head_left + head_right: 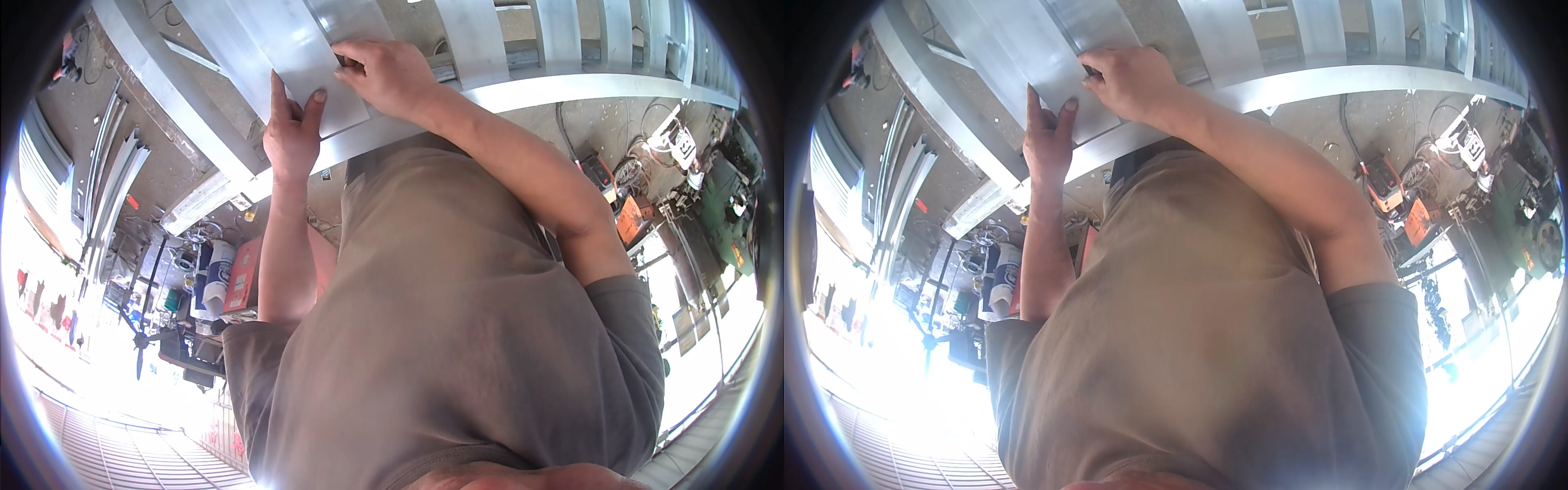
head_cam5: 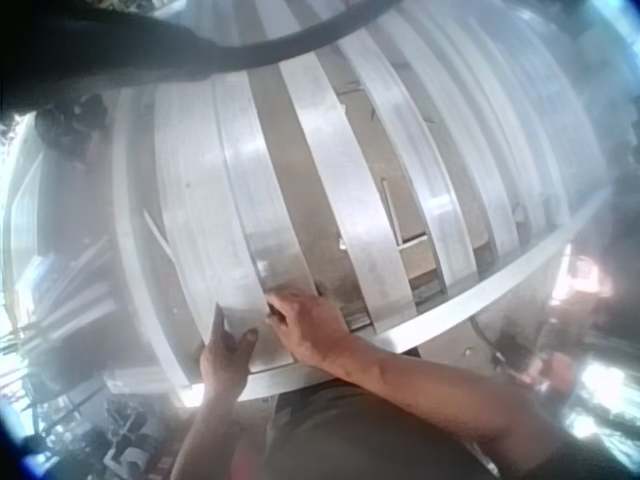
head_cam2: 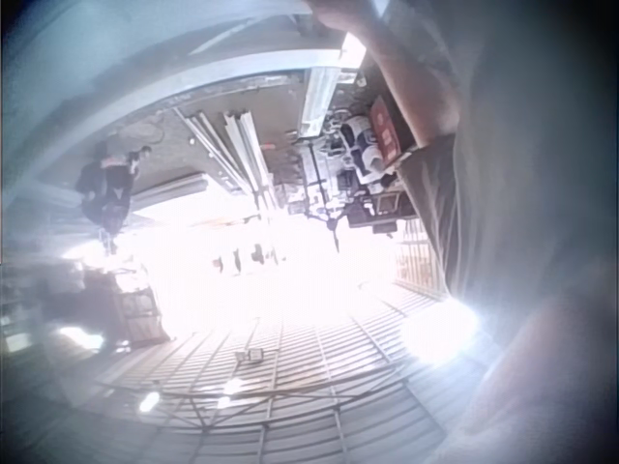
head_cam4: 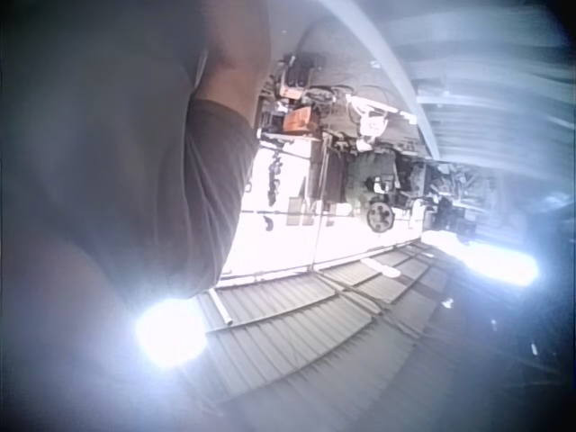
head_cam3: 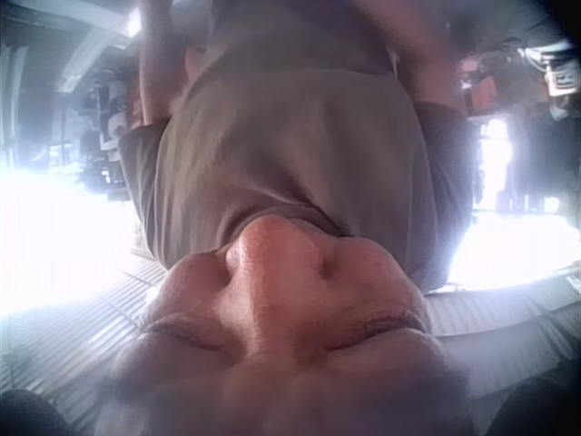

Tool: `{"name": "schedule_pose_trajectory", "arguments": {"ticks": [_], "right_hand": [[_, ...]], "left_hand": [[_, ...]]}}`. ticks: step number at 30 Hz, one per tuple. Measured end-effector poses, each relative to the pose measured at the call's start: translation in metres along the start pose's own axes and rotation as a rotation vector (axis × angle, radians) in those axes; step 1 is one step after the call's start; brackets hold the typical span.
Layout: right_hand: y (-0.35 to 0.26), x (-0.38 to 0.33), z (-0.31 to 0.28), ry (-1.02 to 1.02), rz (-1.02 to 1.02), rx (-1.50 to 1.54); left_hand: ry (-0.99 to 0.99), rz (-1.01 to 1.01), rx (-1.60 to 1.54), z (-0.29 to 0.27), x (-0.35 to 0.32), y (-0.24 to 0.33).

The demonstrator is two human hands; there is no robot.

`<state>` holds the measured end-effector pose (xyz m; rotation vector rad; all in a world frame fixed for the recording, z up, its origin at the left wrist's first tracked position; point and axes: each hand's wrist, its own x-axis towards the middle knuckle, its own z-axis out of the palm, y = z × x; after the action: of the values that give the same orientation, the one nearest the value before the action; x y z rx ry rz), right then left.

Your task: The person assembles a large metal frame by inserting multiple long metal slats into a horizontal frame structure. They pick up each slat, align it with the frame, and press it into place one by one.

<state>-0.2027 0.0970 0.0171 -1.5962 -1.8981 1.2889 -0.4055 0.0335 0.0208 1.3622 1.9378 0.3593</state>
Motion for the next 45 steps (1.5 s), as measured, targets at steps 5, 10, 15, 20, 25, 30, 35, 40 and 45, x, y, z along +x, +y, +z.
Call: {"name": "schedule_pose_trajectory", "arguments": {"ticks": [5, 10, 15, 20, 25, 30, 35, 40, 45], "right_hand": [[0.0, 0.001, 0.0, -0.015, 0.001, -0.004], [0.001, 0.0, 0.002, 0.009, -0.016, -0.023], [0.003, 0.0, 0.003, 0.016, -0.022, -0.027], [0.006, 0.0, 0.004, 0.034, -0.055, 0.001], [0.007, 0.0, 0.005, 0.054, -0.084, -0.035], [0.007, 0.0, 0.006, 0.058, -0.085, -0.059], [0.008, 0.001, 0.006, 0.063, -0.091, -0.057], [0.007, 0.0, 0.006, 0.06, -0.088, -0.055], [0.006, 0.0, 0.004, 0.052, -0.082, -0.045]], "left_hand": [[-0.019, -0.035, 0.003, -0.002, 0.0, 0.004], [-0.029, -0.068, -0.002, -0.004, 0.0, 0.006], [-0.032, -0.083, -0.019, -0.005, 0.0, 0.007], [-0.037, -0.127, -0.054, -0.004, 0.0, 0.006], [-0.065, -0.158, -0.064, -0.005, 0.001, 0.008], [-0.09, -0.154, -0.06, -0.009, 0.001, 0.014], [-0.098, -0.198, -0.106, -0.01, 0.001, 0.019], [-0.095, -0.196, -0.094, -0.011, 0.0, 0.02], [-0.088, -0.175, -0.09, -0.008, 0.001, 0.015]]}}
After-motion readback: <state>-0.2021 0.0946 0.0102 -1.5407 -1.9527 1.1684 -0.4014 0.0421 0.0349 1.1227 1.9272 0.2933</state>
